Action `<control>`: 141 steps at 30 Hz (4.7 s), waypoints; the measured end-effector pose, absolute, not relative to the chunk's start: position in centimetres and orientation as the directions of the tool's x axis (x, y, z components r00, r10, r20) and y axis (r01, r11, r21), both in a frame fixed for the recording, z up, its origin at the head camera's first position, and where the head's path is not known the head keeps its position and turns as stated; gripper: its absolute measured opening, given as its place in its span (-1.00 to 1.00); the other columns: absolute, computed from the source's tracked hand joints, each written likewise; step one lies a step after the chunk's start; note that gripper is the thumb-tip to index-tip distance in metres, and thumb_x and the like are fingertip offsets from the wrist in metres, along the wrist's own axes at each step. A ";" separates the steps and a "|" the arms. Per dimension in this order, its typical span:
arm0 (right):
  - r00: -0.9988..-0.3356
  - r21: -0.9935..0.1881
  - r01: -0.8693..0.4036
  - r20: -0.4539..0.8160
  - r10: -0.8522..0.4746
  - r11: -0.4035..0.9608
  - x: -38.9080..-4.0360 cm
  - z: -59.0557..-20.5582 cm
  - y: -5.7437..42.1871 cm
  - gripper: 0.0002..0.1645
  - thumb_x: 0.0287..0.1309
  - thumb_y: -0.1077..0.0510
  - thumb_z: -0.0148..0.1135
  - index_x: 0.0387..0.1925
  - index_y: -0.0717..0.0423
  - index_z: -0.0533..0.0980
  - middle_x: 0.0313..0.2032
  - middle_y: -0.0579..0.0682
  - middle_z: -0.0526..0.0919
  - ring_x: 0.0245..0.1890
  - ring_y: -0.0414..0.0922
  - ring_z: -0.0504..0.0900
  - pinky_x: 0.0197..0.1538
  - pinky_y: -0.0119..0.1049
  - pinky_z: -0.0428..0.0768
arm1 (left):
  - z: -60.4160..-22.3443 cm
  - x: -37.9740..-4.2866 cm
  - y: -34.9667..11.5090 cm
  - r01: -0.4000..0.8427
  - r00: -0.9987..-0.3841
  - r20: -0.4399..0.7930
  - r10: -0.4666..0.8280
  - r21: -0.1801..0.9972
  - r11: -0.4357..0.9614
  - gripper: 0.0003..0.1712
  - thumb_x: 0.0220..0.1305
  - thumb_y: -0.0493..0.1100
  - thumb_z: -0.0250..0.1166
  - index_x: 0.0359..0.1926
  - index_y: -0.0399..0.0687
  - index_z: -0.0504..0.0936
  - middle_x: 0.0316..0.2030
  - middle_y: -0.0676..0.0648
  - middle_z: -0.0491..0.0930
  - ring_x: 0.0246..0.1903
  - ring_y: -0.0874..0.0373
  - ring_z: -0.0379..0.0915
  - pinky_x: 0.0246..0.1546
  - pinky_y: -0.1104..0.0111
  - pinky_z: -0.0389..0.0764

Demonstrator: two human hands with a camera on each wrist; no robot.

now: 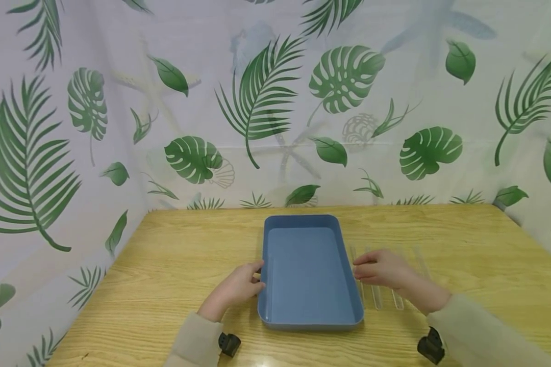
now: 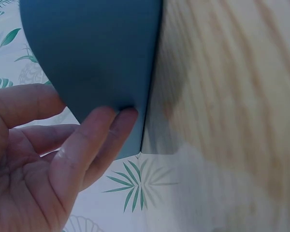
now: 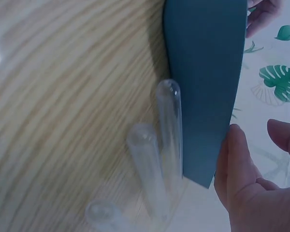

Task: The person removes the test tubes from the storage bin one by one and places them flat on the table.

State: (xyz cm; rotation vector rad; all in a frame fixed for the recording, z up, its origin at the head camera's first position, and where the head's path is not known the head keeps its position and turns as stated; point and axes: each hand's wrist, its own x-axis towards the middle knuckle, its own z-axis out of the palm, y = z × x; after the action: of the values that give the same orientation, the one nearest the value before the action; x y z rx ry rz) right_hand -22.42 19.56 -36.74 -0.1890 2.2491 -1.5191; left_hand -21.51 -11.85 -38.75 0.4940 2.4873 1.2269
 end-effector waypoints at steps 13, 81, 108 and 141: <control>-0.907 -0.897 0.144 -0.288 -0.307 0.417 -22.7 -37.0 16.0 -0.49 0.05 0.27 0.14 -0.02 0.57 0.32 -0.14 0.25 0.49 -0.18 0.01 0.55 -0.13 -0.20 0.54 | -39.2 -21.8 -11.9 0.159 -0.888 -0.132 0.441 0.811 0.563 -0.40 0.19 -0.43 0.04 0.22 -0.53 0.07 0.05 -0.40 0.32 -0.14 -0.10 0.45 -0.35 0.33 0.56; -0.852 -0.902 0.340 -0.415 -0.318 0.266 -21.9 -40.0 4.5 -0.55 0.01 0.35 0.15 -0.04 0.53 0.37 -0.26 0.14 0.58 -0.27 -0.08 0.60 -0.19 -0.26 0.56 | -39.4 -21.8 -12.0 0.183 -0.883 -0.127 0.452 0.794 0.580 -0.40 0.19 -0.42 0.05 0.22 -0.53 0.07 0.04 -0.39 0.32 -0.13 -0.11 0.45 -0.34 0.30 0.56; -0.875 -0.901 0.341 -0.408 -0.261 0.267 -22.1 -40.4 2.7 -0.75 0.06 0.37 0.11 -0.21 0.47 0.43 -0.45 0.09 0.58 -0.44 -0.16 0.59 -0.29 -0.30 0.59 | -39.2 -21.8 -12.1 0.172 -0.885 -0.137 0.445 0.793 0.584 -0.40 0.18 -0.44 0.04 0.22 -0.53 0.08 0.04 -0.39 0.32 -0.13 -0.10 0.44 -0.33 0.29 0.56; -0.902 -0.906 0.313 -0.377 -0.210 0.285 -21.9 -40.4 3.0 -0.74 0.01 0.38 0.16 -0.22 0.45 0.40 -0.40 0.15 0.48 -0.51 -0.18 0.55 -0.38 -0.31 0.60 | -39.1 -21.8 -11.9 0.195 -0.883 -0.124 0.453 0.781 0.593 -0.40 0.17 -0.42 0.05 0.22 -0.52 0.10 0.04 -0.38 0.34 -0.13 -0.12 0.45 -0.31 0.29 0.56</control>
State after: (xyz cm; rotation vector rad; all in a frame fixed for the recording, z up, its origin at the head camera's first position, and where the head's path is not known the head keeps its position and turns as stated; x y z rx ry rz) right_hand -21.86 3.00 -40.36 0.0925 2.1336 -1.6523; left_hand -21.78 -11.89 -39.14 0.5282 2.5144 1.1780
